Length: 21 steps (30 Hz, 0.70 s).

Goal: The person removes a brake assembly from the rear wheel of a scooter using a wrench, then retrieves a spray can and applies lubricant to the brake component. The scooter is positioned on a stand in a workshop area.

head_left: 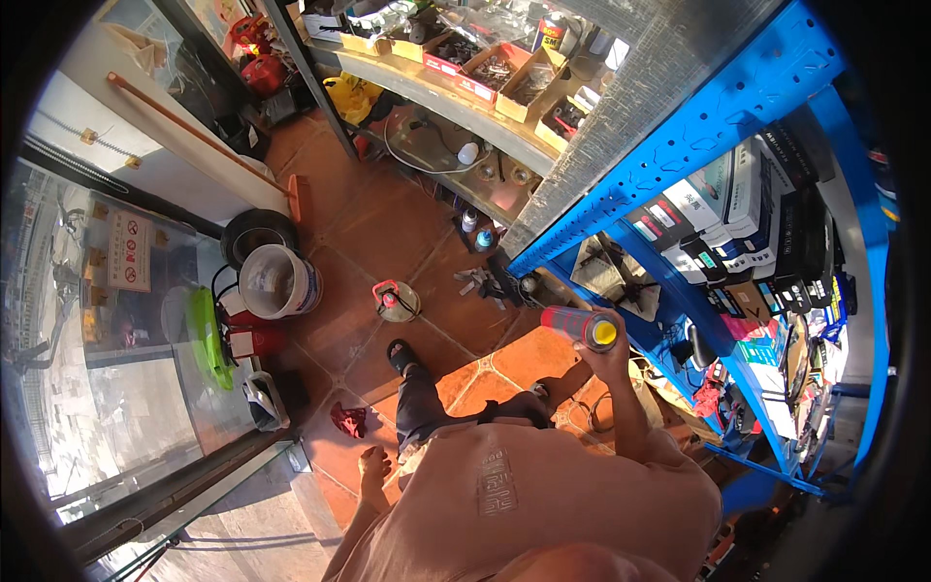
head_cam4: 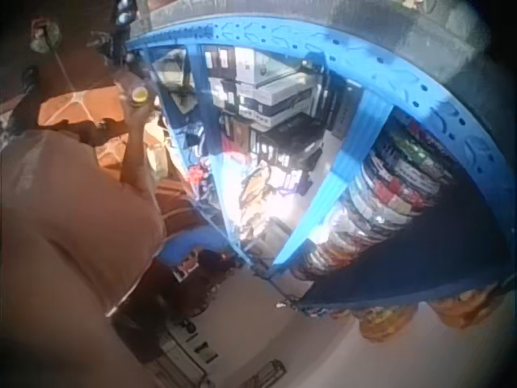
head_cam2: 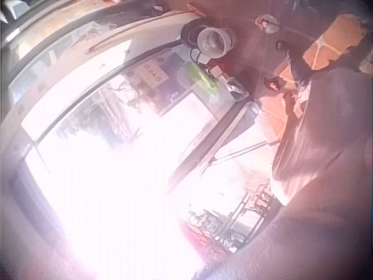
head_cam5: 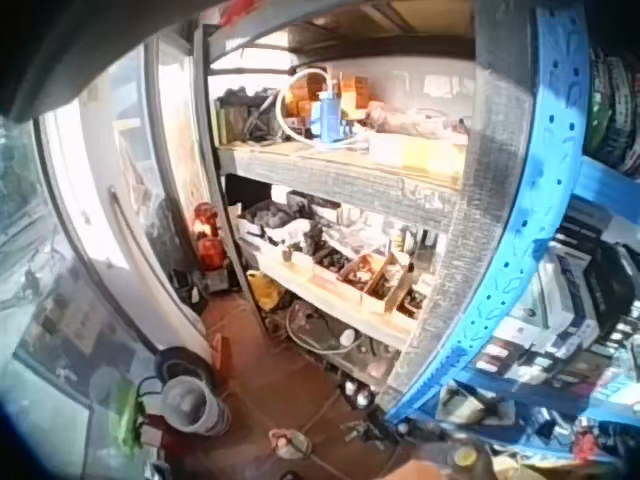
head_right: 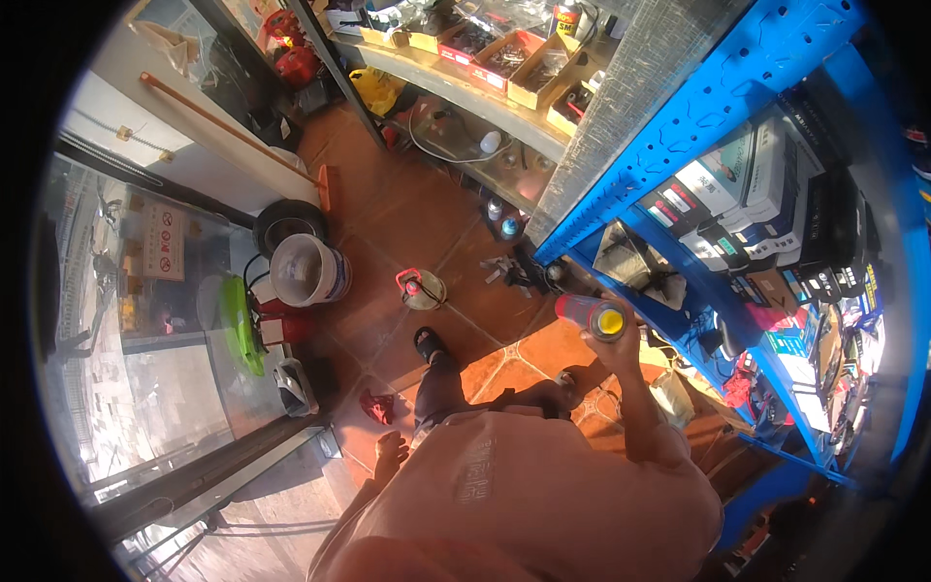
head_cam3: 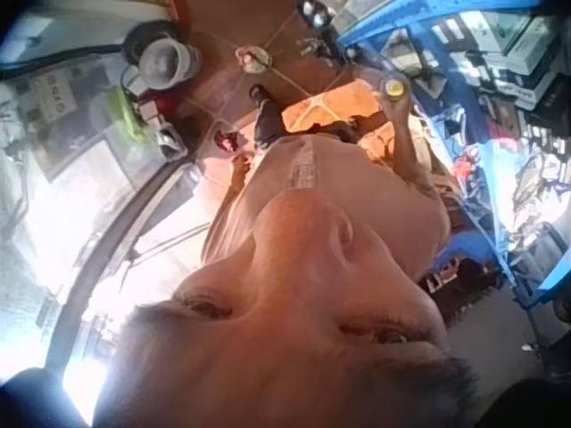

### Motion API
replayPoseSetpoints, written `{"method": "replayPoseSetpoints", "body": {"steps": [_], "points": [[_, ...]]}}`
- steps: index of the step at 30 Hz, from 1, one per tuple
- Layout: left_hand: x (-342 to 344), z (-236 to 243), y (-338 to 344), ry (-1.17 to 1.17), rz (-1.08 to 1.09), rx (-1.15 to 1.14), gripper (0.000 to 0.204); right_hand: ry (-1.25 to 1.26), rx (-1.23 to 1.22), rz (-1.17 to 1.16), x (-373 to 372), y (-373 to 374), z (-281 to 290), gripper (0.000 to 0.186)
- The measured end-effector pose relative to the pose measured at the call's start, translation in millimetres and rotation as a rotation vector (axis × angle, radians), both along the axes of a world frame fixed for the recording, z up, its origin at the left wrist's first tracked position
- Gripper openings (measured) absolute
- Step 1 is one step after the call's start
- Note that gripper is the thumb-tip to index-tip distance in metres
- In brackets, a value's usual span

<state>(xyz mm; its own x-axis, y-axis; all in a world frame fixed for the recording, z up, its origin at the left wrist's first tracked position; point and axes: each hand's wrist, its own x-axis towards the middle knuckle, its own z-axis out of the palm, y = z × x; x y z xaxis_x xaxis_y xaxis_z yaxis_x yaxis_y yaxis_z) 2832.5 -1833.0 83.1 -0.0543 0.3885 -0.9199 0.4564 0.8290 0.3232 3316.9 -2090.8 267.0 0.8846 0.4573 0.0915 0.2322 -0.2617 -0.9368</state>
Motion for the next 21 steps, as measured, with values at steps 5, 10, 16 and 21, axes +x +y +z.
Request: {"method": "replayPoseSetpoints", "body": {"steps": [5,10,16,21], "points": [[31,16,140,-0.343,0.139,0.173,0.014,-0.116,0.32,0.124,5,177,103,0.075],[53,13,233,-0.507,0.277,0.212,0.011,-0.546,0.209,0.114,36,274,167,0.078],[45,-1,253,-0.59,0.212,0.131,0.008,-0.767,0.133,-0.084,122,314,170,0.08],[47,-19,230,-0.328,0.333,0.096,0.011,-0.955,-0.07,-0.379,218,321,149,0.07]]}}
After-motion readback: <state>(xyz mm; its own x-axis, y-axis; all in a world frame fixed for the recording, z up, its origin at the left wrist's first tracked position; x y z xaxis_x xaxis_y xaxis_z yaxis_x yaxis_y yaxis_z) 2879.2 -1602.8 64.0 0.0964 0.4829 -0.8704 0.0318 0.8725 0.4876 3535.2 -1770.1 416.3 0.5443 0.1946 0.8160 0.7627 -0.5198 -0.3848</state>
